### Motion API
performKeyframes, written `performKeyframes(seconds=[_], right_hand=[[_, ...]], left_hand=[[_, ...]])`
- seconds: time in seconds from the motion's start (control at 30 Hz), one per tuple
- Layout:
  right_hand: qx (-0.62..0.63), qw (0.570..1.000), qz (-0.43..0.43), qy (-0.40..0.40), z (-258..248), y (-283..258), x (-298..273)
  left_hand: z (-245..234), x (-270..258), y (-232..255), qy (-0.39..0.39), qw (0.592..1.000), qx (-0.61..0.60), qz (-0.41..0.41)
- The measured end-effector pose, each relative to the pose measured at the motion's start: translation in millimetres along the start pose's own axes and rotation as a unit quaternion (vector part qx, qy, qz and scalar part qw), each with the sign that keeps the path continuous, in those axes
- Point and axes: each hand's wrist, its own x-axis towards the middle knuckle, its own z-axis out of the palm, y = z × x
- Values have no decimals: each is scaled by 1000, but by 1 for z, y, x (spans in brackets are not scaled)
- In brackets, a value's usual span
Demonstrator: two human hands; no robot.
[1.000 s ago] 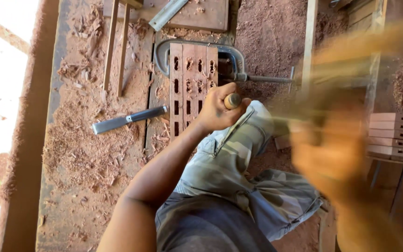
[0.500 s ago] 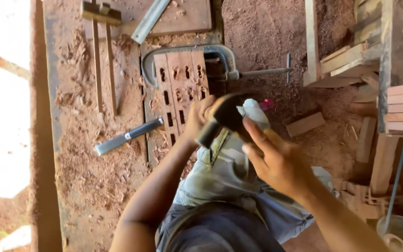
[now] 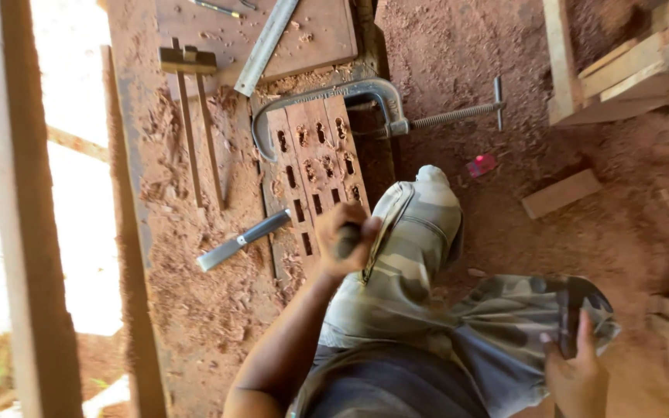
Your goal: The person sits on the floor and uses a hammer and chisel to carve a piece of wood clamped to a workbench. They repeatedly strike the chisel to remove wood shavings and shape the material.
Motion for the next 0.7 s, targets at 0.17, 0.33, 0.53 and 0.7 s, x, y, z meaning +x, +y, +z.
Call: performKeyframes(seconds=[0.17,0.33,0.53,0.7], right_hand=[[-44,981,183,-45,21,16,-3],[-61,986,150,-24,21,6,-5],[-95,980,163,-60,15,-10,9],[-85,985,146,-39,19,-1,6]], left_hand=[[-12,44,6,74,996,-26,-50],[-20,88,96,128,991,-46,-3],[-15,93,45,70,997,-11,44],[-16,64,4,114,991,-22,69]])
